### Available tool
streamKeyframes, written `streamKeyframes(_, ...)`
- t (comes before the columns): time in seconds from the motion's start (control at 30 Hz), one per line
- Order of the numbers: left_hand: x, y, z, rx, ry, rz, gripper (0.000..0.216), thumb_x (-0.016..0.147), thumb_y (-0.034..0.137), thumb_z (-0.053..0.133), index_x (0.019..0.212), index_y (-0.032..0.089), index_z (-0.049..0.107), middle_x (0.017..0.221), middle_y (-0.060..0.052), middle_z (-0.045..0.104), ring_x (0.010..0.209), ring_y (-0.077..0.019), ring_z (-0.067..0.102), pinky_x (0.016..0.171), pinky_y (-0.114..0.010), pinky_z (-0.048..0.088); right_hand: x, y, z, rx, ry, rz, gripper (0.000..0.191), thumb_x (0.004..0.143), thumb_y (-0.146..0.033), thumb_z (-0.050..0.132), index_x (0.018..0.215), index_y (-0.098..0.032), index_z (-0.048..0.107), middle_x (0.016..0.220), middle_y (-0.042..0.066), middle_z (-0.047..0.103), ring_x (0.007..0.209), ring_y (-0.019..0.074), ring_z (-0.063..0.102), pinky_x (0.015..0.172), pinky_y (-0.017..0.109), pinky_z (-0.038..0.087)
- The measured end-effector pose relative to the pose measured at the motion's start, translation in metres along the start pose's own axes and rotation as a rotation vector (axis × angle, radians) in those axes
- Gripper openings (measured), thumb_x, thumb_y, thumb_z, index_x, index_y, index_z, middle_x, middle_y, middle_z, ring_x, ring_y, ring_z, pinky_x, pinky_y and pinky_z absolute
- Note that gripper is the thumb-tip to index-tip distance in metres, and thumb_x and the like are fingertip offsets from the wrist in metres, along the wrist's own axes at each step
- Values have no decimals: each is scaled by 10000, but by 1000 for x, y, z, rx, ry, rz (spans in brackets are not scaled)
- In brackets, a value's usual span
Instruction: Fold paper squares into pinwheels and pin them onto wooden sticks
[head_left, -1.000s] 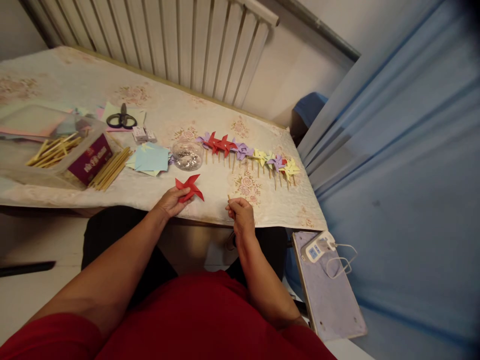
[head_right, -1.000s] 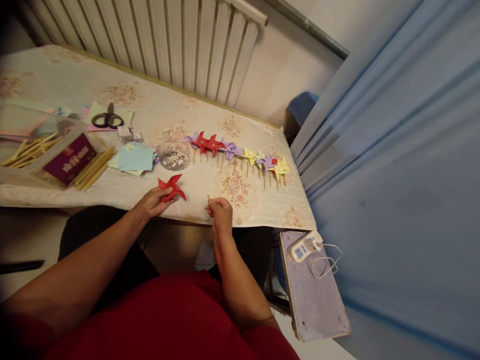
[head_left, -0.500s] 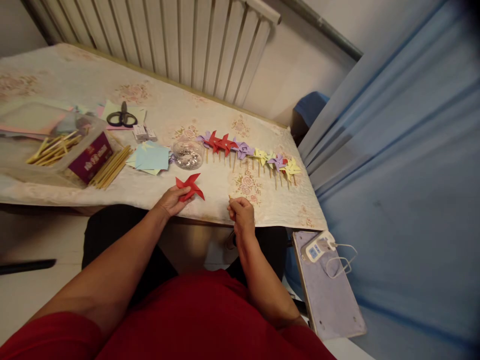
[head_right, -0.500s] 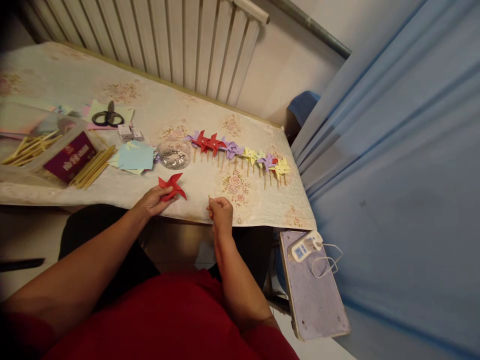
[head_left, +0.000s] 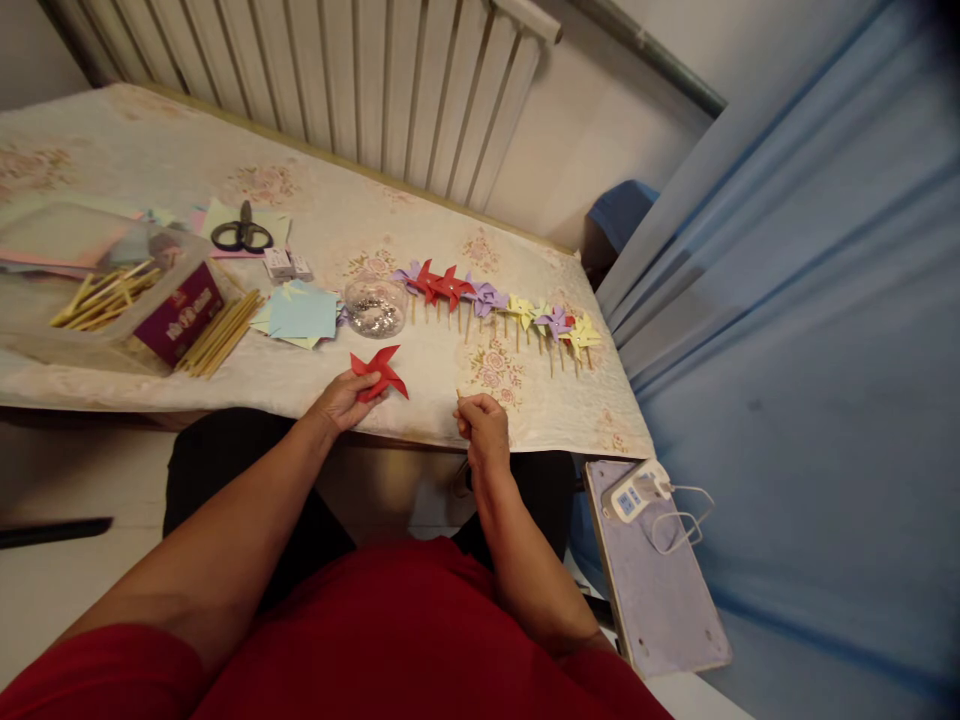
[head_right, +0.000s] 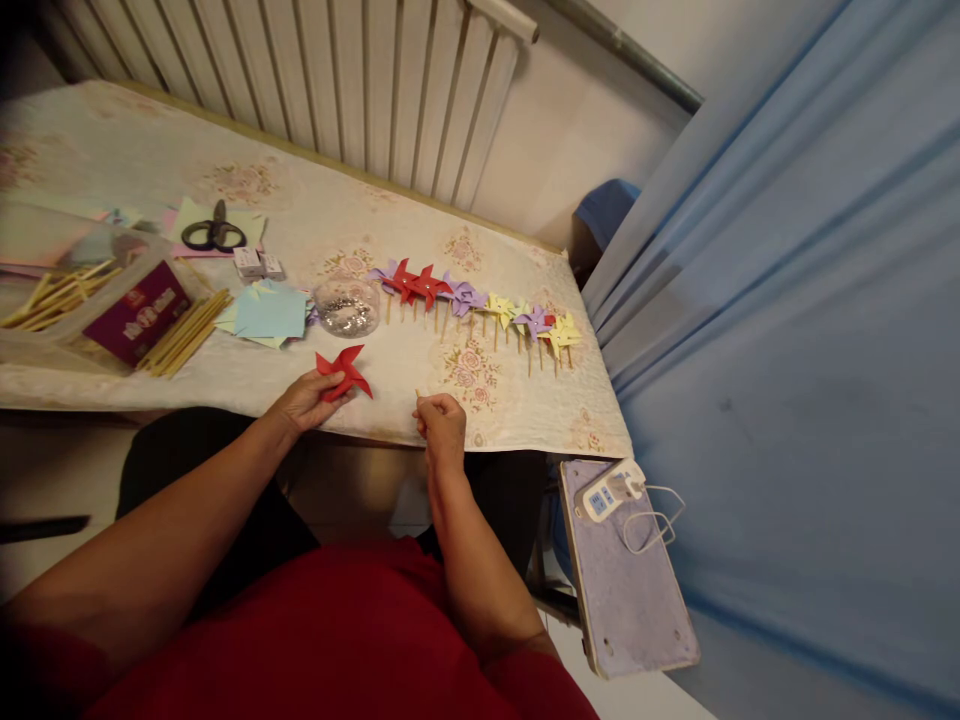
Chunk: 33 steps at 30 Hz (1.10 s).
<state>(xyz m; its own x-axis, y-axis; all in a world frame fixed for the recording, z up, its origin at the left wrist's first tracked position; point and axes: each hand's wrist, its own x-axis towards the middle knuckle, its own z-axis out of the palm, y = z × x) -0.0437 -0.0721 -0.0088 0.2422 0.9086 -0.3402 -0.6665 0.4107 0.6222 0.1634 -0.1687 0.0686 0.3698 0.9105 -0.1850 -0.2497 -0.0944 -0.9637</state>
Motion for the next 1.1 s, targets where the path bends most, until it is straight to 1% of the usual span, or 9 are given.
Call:
streamKeyframes(0.17, 1, -1, -2, -4, 15, -6, 169, 680, 5, 723, 792, 127, 685, 771, -75, 725, 647, -136, 654, 672, -263, 570, 1, 0, -1, -10, -2, 6, 141, 584, -297, 661, 636, -195, 578, 536, -32, 603, 432, 72, 403, 423, 207, 239)
streamKeyframes(0.4, 0, -1, 0, -3, 13, 3, 179, 680, 4, 719, 805, 128, 686, 775, -72, 726, 674, -142, 663, 684, -269, 575, 2, 2, -2, -29, 17, 7, 145, 573, -279, 660, 674, -185, 616, 569, -29, 625, 462, 82, 467, 460, 208, 310)
streamKeyframes(0.73, 3, -2, -3, 12, -20, 18, 153, 673, 25, 740, 786, 116, 693, 780, -77, 724, 671, -139, 665, 667, -253, 571, 1, 3, -2, -26, 24, -21, 144, 596, -303, 667, 597, -186, 582, 488, -46, 557, 432, 73, 397, 433, 212, 270)
streamKeyframes(0.93, 3, -2, -3, 4, -6, 10, 178, 665, 16, 739, 803, 120, 695, 806, -80, 732, 697, -149, 673, 686, -270, 578, 3, 3, -3, -25, 16, -1, 130, 567, -271, 651, 653, -185, 606, 546, -36, 604, 447, 76, 441, 442, 209, 289)
streamKeyframes(1.1, 2, -1, -2, 7, -11, 12, 173, 656, 25, 754, 782, 123, 687, 783, -70, 728, 678, -140, 667, 676, -258, 575, 2, 3, -2, -32, 21, -6, 126, 576, -281, 655, 628, -188, 589, 528, -37, 585, 440, 76, 425, 434, 209, 275)
